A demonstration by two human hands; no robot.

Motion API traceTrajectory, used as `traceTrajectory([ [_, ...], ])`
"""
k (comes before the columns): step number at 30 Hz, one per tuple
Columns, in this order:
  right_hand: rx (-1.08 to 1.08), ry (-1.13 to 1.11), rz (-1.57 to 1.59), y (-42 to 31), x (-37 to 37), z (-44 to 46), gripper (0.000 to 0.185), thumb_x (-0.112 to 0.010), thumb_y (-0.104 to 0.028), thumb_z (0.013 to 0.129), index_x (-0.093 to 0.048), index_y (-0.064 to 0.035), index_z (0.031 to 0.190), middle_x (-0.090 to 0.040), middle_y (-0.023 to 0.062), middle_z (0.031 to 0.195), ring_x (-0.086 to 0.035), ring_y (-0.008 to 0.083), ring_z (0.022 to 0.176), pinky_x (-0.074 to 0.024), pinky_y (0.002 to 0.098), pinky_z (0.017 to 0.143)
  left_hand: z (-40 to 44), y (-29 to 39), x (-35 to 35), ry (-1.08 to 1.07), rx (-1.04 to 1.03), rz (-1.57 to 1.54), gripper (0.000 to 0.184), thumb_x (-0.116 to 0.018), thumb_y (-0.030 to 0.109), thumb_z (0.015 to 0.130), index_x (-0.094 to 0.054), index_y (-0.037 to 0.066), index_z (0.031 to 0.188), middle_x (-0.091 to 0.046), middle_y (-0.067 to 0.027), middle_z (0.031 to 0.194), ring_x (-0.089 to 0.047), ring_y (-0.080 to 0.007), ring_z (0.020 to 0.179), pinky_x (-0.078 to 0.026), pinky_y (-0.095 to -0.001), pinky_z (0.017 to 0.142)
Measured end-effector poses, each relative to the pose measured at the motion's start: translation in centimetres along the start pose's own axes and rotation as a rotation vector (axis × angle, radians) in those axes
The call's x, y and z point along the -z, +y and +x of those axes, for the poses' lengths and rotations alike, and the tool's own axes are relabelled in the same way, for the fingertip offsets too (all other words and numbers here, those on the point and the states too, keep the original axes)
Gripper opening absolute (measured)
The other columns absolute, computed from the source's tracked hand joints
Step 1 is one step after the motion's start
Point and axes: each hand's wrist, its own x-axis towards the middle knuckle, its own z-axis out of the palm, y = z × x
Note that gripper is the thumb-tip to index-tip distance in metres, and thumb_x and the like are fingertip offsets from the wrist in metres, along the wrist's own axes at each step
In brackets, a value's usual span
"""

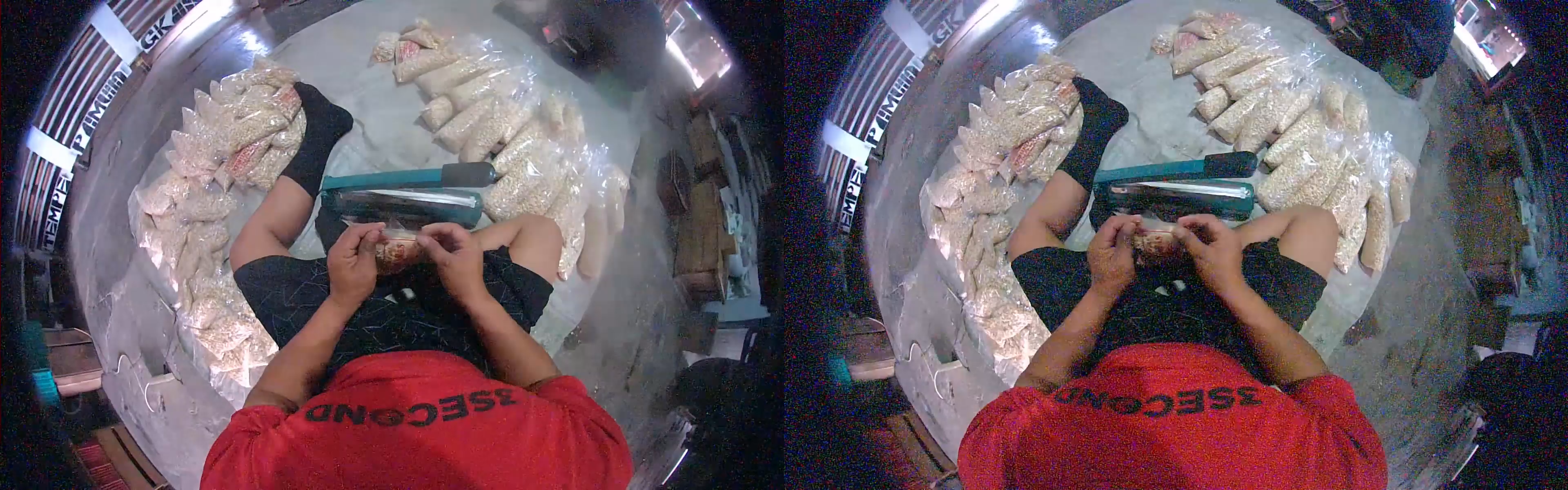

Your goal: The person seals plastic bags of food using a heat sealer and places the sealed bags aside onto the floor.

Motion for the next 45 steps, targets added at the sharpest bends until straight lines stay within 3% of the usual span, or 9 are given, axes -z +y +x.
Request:
traceTrajectory([
  [4, 0.101, 0.043, -0.120, 0.7, 0.6, 0.0, 0.019, -0.077, -0.014, 0.092, -0.073, -0.0037, 0.107, -0.074, 0.0065, 0.104, -0.067, 0.0142, 0.096, -0.0535, 0.0285, 0.086, -0.1, -1.3, -0.6, 0.020, 0.103, -0.059, 0.022, -0.059, 0.020, 0.104, -0.071, 0.002, 0.110, -0.073, -0.0091, 0.097, -0.069, -0.0202, 0.091, -0.053, -0.0330, 0.086],
  [11, 0.039, -0.034, 0.145, 2.0, 2.0, 1.3, 0.017, -0.067, -0.003, 0.097, -0.067, 0.0004, 0.113, -0.072, 0.0079, 0.105, -0.067, 0.0137, 0.095, -0.0538, 0.0276, 0.084, -0.3, -1.1, -1.2, 0.031, 0.121, -0.074, 0.019, -0.062, 0.014, 0.103, -0.070, -0.001, 0.111, -0.074, -0.0099, 0.096, -0.069, -0.0162, 0.090, -0.054, -0.0305, 0.083],
  [17, 0.139, 0.074, 0.269, 1.6, 0.8, 1.6, 0.013, -0.067, -0.003, 0.098, -0.066, 0.0016, 0.109, -0.073, 0.0124, 0.105, -0.068, 0.0144, 0.097, -0.0558, 0.0294, 0.086, -0.2, -1.5, -1.4, 0.040, 0.198, -0.210, 0.018, -0.062, 0.013, 0.103, -0.069, -0.001, 0.110, -0.074, -0.0093, 0.095, -0.070, -0.0145, 0.089, -0.054, -0.0280, 0.083],
  [19, -0.023, -0.097, 0.106, 2.0, 1.9, 2.1, 0.017, -0.067, -0.004, 0.097, -0.065, 0.0016, 0.113, -0.073, 0.0116, 0.102, -0.068, 0.0148, 0.095, -0.0563, 0.0291, 0.084, 0.1, -1.0, -1.4, 0.038, 0.175, -0.223, 0.018, -0.063, 0.014, 0.102, -0.069, -0.001, 0.111, -0.074, -0.0092, 0.095, -0.070, -0.0141, 0.088, -0.054, -0.0275, 0.083],
  [23, -0.031, -0.001, 0.138, 3.0, 1.7, 2.1, 0.021, -0.067, -0.008, 0.098, -0.065, 0.0020, 0.117, -0.073, 0.0100, 0.099, -0.069, 0.0146, 0.092, -0.0564, 0.0276, 0.082, 0.4, -1.3, -1.3, 0.071, 0.265, -0.124, 0.018, -0.063, 0.013, 0.102, -0.069, -0.001, 0.109, -0.074, -0.0086, 0.094, -0.068, -0.0127, 0.087, -0.053, -0.0266, 0.081],
  [28, -0.008, 0.070, 0.310, 2.7, 0.8, 2.0, 0.022, -0.065, -0.017, 0.102, -0.065, 0.0017, 0.114, -0.072, 0.0063, 0.090, -0.068, 0.0129, 0.082, -0.0547, 0.0239, 0.070, 0.7, -1.0, -1.4, 0.070, 0.270, -0.101, 0.020, -0.065, 0.020, 0.101, -0.072, 0.001, 0.102, -0.073, -0.0061, 0.090, -0.067, -0.0151, 0.085, -0.052, -0.0296, 0.084],
  [34, -0.070, -0.082, 0.265, 2.4, 1.3, 2.0, 0.027, -0.055, -0.023, 0.107, -0.063, 0.0015, 0.116, -0.073, 0.0106, 0.098, -0.069, 0.0162, 0.085, -0.0565, 0.0273, 0.078, 1.6, -3.2, -1.0, -0.062, 0.394, -0.203, 0.020, -0.064, 0.017, 0.102, -0.070, -0.001, 0.108, -0.073, -0.0076, 0.100, -0.066, -0.0114, 0.090, -0.052, -0.0265, 0.083],
  [36, -0.023, -0.060, 0.209, 4.8, 1.4, 2.6, 0.027, -0.055, -0.023, 0.107, -0.063, 0.0016, 0.116, -0.073, 0.0111, 0.100, -0.070, 0.0170, 0.087, -0.0562, 0.0285, 0.081, 1.9, -4.0, -1.4, -0.152, 0.495, -0.701, 0.020, -0.064, 0.018, 0.101, -0.069, -0.001, 0.108, -0.072, -0.0064, 0.100, -0.066, -0.0115, 0.090, -0.052, -0.0283, 0.085],
  [45, -0.013, 0.083, 0.332, 5.9, 0.2, 3.2, 0.031, -0.058, -0.027, 0.105, -0.068, 0.0025, 0.110, -0.074, 0.0098, 0.102, -0.068, 0.0175, 0.093, -0.0531, 0.0309, 0.087, 2.1, -7.1, -3.0, -0.065, 0.645, -0.652, 0.018, -0.064, 0.017, 0.098, -0.068, 0.000, 0.103, -0.072, -0.0089, 0.100, -0.067, -0.0185, 0.094, -0.053, -0.0348, 0.089],
])
